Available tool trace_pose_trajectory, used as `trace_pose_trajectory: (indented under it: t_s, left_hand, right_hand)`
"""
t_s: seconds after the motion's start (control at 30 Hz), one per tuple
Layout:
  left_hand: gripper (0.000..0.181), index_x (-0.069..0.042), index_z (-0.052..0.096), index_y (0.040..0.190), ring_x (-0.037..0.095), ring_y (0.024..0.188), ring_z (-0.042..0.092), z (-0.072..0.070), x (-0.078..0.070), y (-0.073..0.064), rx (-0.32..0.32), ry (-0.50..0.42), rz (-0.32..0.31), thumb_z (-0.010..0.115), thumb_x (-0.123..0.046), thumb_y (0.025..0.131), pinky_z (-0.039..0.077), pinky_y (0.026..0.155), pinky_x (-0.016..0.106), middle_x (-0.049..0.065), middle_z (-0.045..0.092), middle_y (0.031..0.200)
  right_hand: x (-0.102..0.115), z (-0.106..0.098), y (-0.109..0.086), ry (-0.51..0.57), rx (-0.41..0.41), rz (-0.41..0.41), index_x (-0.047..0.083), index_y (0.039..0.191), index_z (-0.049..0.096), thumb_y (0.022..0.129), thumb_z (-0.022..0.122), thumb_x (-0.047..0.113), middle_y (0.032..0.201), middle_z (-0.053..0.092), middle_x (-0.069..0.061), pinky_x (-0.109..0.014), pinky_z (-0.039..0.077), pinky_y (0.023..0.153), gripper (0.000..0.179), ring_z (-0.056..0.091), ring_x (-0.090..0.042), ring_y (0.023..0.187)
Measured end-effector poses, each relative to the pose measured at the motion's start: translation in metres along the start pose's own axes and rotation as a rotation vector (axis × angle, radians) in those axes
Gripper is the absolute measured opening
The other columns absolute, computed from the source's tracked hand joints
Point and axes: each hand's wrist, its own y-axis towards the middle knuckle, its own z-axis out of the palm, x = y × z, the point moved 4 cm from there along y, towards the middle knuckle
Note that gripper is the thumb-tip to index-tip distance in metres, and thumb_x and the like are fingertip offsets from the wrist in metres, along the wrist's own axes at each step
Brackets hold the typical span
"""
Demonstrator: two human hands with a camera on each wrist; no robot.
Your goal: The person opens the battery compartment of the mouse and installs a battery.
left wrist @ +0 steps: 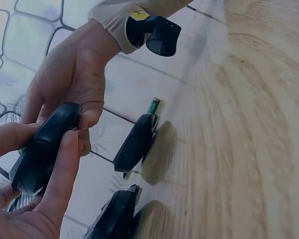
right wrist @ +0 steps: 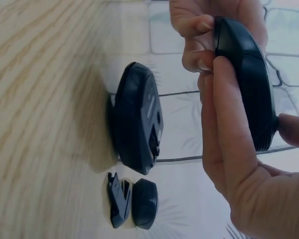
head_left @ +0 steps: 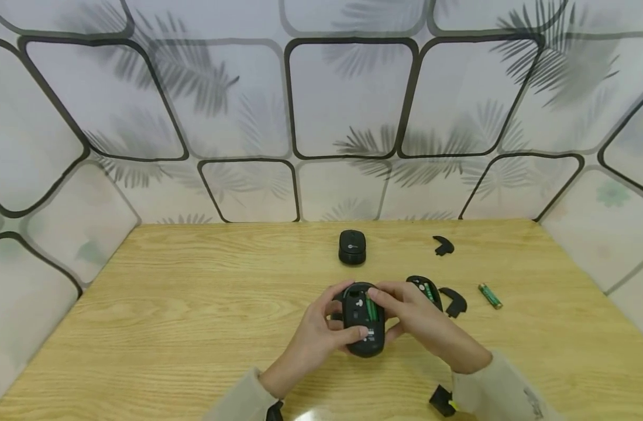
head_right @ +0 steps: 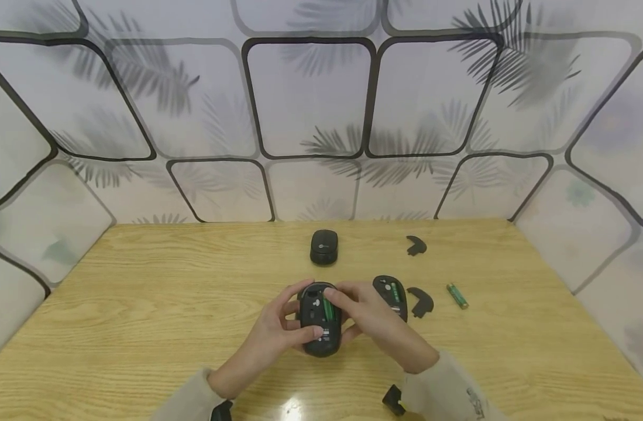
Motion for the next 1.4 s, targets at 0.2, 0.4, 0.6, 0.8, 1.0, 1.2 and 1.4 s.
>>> trace_pose_trajectory:
  t_s: [0.2, 0.4, 0.6, 0.8, 1.0, 1.2, 1.4]
  left_hand:
    - [0.074, -0.004, 0.042, 0.152, 0.032, 0.088, 0.073, -0.0002, 0.0003, 0.0, -0.01, 0.014, -0.001, 0.074, 0.001, 0.086, 0.065, 0.065, 0.034, 0.017, 0.063, 0.113]
    - [0.075, -0.003, 0.042, 0.152, 0.031, 0.086, 0.073, -0.0005, 0.0005, -0.0011, -0.022, 0.026, -0.009, 0.075, 0.002, 0.084, 0.065, 0.064, 0.036, 0.016, 0.063, 0.11]
    - [0.076, -0.004, 0.043, 0.151, 0.032, 0.086, 0.073, -0.0001, -0.0005, -0.002, -0.028, 0.023, -0.018, 0.076, 0.004, 0.083, 0.065, 0.063, 0.036, 0.016, 0.063, 0.109]
    - [0.076, -0.009, 0.048, 0.15, 0.026, 0.081, 0.072, 0.0011, -0.0044, -0.0031, -0.051, 0.092, -0.012, 0.077, 0.006, 0.082, 0.064, 0.061, 0.033, 0.014, 0.058, 0.105]
    - [0.075, -0.005, 0.044, 0.152, 0.029, 0.085, 0.073, -0.0011, -0.0046, -0.002, -0.031, 0.073, -0.018, 0.076, 0.002, 0.084, 0.064, 0.064, 0.034, 0.015, 0.061, 0.107]
    - [0.074, -0.006, 0.046, 0.151, 0.031, 0.087, 0.073, -0.0022, -0.003, -0.0013, -0.016, 0.04, -0.024, 0.076, 0.003, 0.084, 0.064, 0.064, 0.033, 0.015, 0.063, 0.108]
    - [0.075, -0.006, 0.045, 0.151, 0.029, 0.086, 0.073, 0.0013, -0.0041, -0.0005, -0.018, 0.053, -0.014, 0.076, 0.002, 0.084, 0.064, 0.063, 0.035, 0.015, 0.062, 0.108]
  right_hand:
    - [-0.0008, 0.0016, 0.0004, 0.004, 0.002, -0.018, -0.017, 0.133, 0.052, 0.108, 0.05, 0.023, 0.108, 0.066, -0.013, -0.028, 0.062, 0.056, 0.048, 0.068, -0.023, 0.087]
    - [-0.0029, 0.0023, -0.0003, 0.01, 0.008, -0.021, -0.019, 0.132, 0.052, 0.109, 0.048, 0.02, 0.107, 0.067, -0.014, -0.028, 0.062, 0.057, 0.045, 0.069, -0.023, 0.087]
    - [-0.002, 0.0039, -0.0005, 0.002, 0.005, -0.029, -0.019, 0.131, 0.052, 0.109, 0.047, 0.017, 0.107, 0.067, -0.014, -0.028, 0.062, 0.056, 0.042, 0.069, -0.024, 0.087]
    - [-0.0022, 0.0058, 0.0008, -0.003, -0.02, -0.034, -0.018, 0.131, 0.053, 0.108, 0.048, 0.013, 0.106, 0.069, -0.014, -0.028, 0.062, 0.055, 0.038, 0.07, -0.023, 0.088]
    - [-0.0015, 0.0043, -0.0001, 0.016, -0.005, -0.003, -0.017, 0.132, 0.052, 0.106, 0.049, 0.012, 0.108, 0.068, -0.014, -0.03, 0.063, 0.059, 0.04, 0.07, -0.025, 0.09]
    - [-0.0023, 0.0053, 0.0008, -0.007, 0.003, -0.007, -0.017, 0.13, 0.053, 0.103, 0.05, 0.006, 0.109, 0.066, -0.015, -0.031, 0.064, 0.059, 0.036, 0.07, -0.026, 0.091]
    - [-0.0008, 0.0039, 0.0, -0.052, -0.022, -0.016, -0.017, 0.13, 0.053, 0.103, 0.05, 0.004, 0.112, 0.065, -0.018, -0.037, 0.065, 0.06, 0.035, 0.069, -0.028, 0.092]
